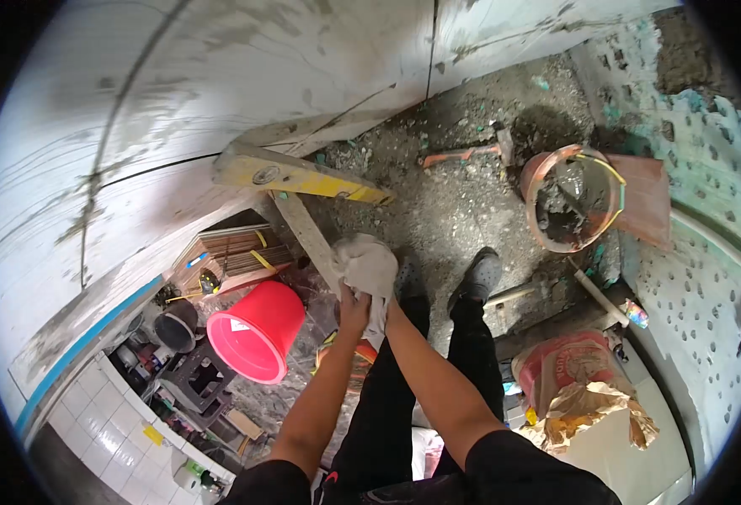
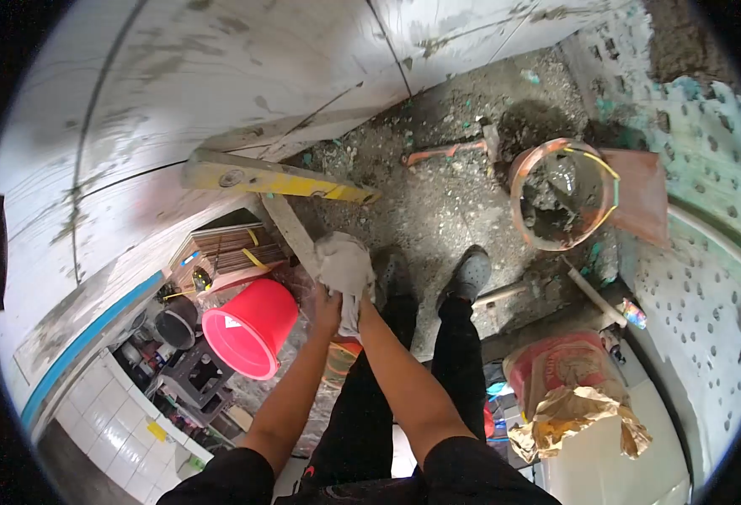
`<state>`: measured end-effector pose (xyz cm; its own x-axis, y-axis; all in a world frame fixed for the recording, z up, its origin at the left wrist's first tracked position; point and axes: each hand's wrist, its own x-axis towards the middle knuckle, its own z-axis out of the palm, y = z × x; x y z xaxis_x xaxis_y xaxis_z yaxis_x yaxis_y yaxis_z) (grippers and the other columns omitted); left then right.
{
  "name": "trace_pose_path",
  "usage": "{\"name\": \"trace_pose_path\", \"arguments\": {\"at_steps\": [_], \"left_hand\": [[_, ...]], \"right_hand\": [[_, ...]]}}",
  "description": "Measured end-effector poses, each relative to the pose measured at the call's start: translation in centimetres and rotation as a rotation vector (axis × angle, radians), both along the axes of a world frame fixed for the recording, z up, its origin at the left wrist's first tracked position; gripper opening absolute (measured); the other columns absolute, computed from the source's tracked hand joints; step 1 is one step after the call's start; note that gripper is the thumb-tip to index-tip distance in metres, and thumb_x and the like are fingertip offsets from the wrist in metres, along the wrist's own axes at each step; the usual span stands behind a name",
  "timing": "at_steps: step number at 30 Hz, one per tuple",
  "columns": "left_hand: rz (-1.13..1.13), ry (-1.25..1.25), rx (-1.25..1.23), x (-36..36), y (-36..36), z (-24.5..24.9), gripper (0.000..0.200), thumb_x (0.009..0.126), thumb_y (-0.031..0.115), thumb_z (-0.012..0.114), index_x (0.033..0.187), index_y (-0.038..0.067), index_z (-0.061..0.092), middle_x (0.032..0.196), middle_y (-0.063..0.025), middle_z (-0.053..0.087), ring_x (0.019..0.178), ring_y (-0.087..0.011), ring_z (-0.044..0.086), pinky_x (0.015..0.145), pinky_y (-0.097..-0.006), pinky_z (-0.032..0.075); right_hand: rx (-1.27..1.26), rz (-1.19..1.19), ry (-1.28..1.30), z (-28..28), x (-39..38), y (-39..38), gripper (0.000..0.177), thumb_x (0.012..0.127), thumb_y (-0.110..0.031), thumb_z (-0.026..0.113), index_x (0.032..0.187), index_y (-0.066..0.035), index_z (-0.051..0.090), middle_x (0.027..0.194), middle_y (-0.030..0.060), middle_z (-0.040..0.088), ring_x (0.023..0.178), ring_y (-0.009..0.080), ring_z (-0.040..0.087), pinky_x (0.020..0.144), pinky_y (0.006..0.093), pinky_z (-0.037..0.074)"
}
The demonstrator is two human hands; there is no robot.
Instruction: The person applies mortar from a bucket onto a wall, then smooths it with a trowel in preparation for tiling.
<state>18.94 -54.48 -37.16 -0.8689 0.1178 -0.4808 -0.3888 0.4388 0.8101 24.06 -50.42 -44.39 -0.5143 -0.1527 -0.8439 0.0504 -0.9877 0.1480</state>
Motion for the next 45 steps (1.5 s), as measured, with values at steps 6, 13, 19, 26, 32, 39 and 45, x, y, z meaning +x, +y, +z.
{"name": "trace_pose_path", "arguments": {"at_steps": [6,13,19,26,32,39,45], "left_hand": [[0.452,-0.238,0.327,2.0,3.6,-2.3,0.034,0.09,0.025,0.043,0.101,-0.003,0.058,0.089,-0.0137,0.062,0.081,-0.0212,0.056,0.073,-0.0341,0.043],[0.275,-0.473,0.417,0.7,12.9,8.7,0.033,0.088,0.024,0.048,0.107,-0.001,0.056,0.095,-0.0145,0.062,0.081,-0.024,0.058,0.071,-0.0369,0.044],[0.15,-0.509,0.173,3.7,15.4,15.5,0.036,0.08,0.021,0.059,0.108,-0.002,0.056,0.1,-0.0147,0.06,0.083,-0.0247,0.059,0.068,-0.0379,0.044],[-0.021,-0.122,-0.427,4.5,21.8,25.3,0.044,0.077,0.036,0.06,0.075,-0.007,0.062,0.075,-0.0233,0.062,0.07,-0.0334,0.061,0.061,-0.0459,0.042],[0.028,-0.202,-0.4,4.1,24.6,28.8,0.053,0.079,0.043,0.057,0.108,-0.001,0.058,0.103,-0.0234,0.059,0.093,-0.0352,0.058,0.077,-0.0423,0.044],[-0.093,-0.476,0.498,2.5,23.9,37.4,0.056,0.087,0.039,0.049,0.126,0.0,0.045,0.126,-0.0148,0.047,0.11,-0.0259,0.049,0.087,-0.0361,0.041],[-0.276,-0.093,0.319,4.4,24.2,41.9,0.045,0.088,0.033,0.048,0.118,0.0,0.049,0.115,-0.0151,0.053,0.099,-0.0269,0.054,0.082,-0.0358,0.043]], "right_hand": [[0.203,0.044,-0.04,13.1,0.7,8.1,0.043,0.095,-0.034,0.037,0.125,-0.003,0.043,0.118,0.0078,0.054,0.105,0.0202,0.053,0.091,0.0333,0.042],[0.502,0.208,-0.173,21.0,3.7,18.1,0.049,0.095,-0.039,0.037,0.128,-0.003,0.042,0.119,0.0099,0.052,0.104,0.0207,0.052,0.093,0.0364,0.037],[0.755,0.548,-0.133,25.8,4.0,18.6,0.043,0.093,-0.035,0.04,0.113,0.0,0.052,0.106,0.0164,0.056,0.094,0.0269,0.054,0.08,0.0388,0.044],[1.537,0.758,-0.339,35.7,5.2,20.4,0.03,0.085,-0.026,0.049,0.089,0.001,0.06,0.079,0.0266,0.059,0.074,0.0424,0.058,0.064,0.0475,0.043],[1.835,0.634,-0.263,45.2,5.9,25.7,0.04,0.084,-0.035,0.051,0.089,0.003,0.063,0.073,0.0221,0.062,0.067,0.038,0.06,0.062,0.0434,0.046],[1.573,0.234,0.112,48.4,4.5,28.4,0.051,0.09,-0.042,0.041,0.118,-0.001,0.051,0.107,0.0159,0.057,0.098,0.0274,0.055,0.083,0.0338,0.041],[0.689,0.216,0.242,51.0,1.3,31.1,0.061,0.094,-0.048,0.03,0.131,-0.001,0.038,0.127,0.0132,0.047,0.117,0.026,0.044,0.098,0.0323,0.032]]}}
